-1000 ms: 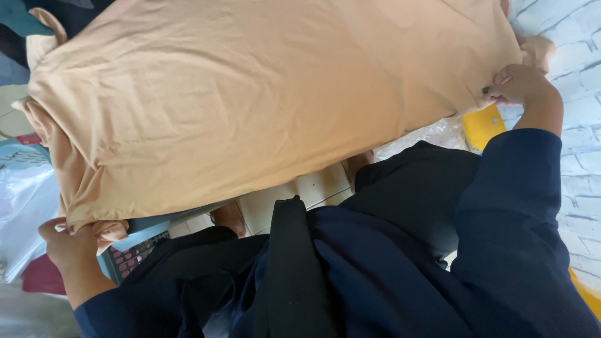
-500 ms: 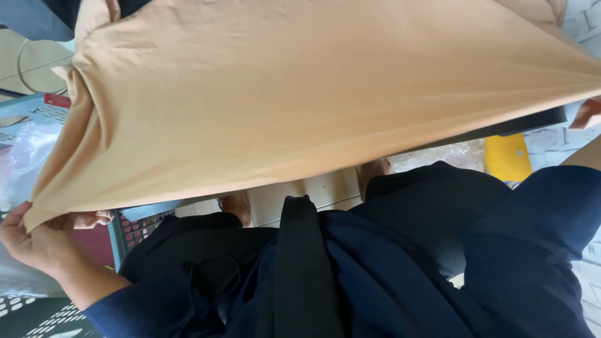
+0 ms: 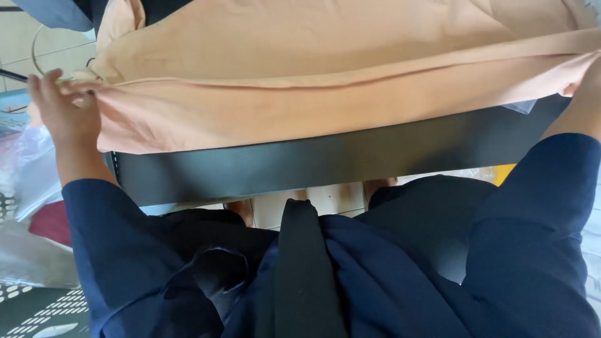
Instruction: Thoroughly lint rolling a peach t-shirt, folding it into a neat rectangle, and placing it into a clear plastic bag for storage or sale.
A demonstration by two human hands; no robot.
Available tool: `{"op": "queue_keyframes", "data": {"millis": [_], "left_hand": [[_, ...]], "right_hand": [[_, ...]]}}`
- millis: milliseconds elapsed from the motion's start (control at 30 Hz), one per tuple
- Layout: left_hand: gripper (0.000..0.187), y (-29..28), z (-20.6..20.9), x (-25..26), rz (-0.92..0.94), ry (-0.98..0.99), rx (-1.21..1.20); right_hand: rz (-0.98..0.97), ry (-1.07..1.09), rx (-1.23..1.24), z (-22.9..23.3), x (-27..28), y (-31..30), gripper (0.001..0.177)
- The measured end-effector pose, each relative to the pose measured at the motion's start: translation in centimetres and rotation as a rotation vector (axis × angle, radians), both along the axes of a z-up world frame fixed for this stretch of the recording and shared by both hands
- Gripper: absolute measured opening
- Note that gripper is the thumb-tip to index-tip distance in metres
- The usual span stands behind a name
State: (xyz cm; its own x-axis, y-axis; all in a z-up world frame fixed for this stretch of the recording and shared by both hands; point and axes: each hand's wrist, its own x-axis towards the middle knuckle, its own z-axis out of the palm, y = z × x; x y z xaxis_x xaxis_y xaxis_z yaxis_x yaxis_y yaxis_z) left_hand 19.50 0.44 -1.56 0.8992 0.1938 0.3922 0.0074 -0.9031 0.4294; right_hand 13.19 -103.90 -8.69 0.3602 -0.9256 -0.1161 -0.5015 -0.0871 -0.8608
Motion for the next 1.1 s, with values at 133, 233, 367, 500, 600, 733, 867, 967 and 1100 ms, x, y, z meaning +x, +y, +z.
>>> {"op": "queue_keyframes", "data": {"millis": [133,233,367,500,600,733,867,967,1100], "left_hand": [[0.065,-3.2,2.0,-0.7,-0.017,0.455,0.186],[0.070,-0.6,-0.3,-4.6,0.222,0.431,0.192],[0.094,-2.8,4.7,-8.6,0.570,0.817,-0.228],[0.069,-2.3,4.1,-9.6,0.561,0.912,-0.560],[0.063,-0.7,1.8,-9.2,0.548,0.847,-0.694],[0.027,5.3,-4.6,-6.7,0.858,0.565,-0.818],[0.019,5.3,-4.1,-6.9,0.673,0.573,-0.789],[0.026,3.3,-1.1,-7.4,0.536,0.779,-0.726],[0.016,3.8,-2.2,-6.7,0.583,0.706,-0.627]], "right_hand": [[0.952,-0.201,-0.431,4.3,2.2,7.4,0.039],[0.933,0.332,-0.240,9.5,1.6,16.1,0.033],[1.059,0.621,-0.008,12.1,0.5,22.4,0.052],[1.101,0.748,-0.049,9.8,0.2,21.8,0.050],[1.081,0.743,-0.066,8.2,0.3,21.1,0.047],[1.057,0.751,-0.116,8.3,0.2,21.7,0.048],[1.033,0.737,-0.093,8.2,-0.1,22.1,0.047],[1.008,0.726,-0.131,7.8,-0.3,22.1,0.047],[0.974,0.722,-0.157,6.7,-0.5,21.7,0.046]]}}
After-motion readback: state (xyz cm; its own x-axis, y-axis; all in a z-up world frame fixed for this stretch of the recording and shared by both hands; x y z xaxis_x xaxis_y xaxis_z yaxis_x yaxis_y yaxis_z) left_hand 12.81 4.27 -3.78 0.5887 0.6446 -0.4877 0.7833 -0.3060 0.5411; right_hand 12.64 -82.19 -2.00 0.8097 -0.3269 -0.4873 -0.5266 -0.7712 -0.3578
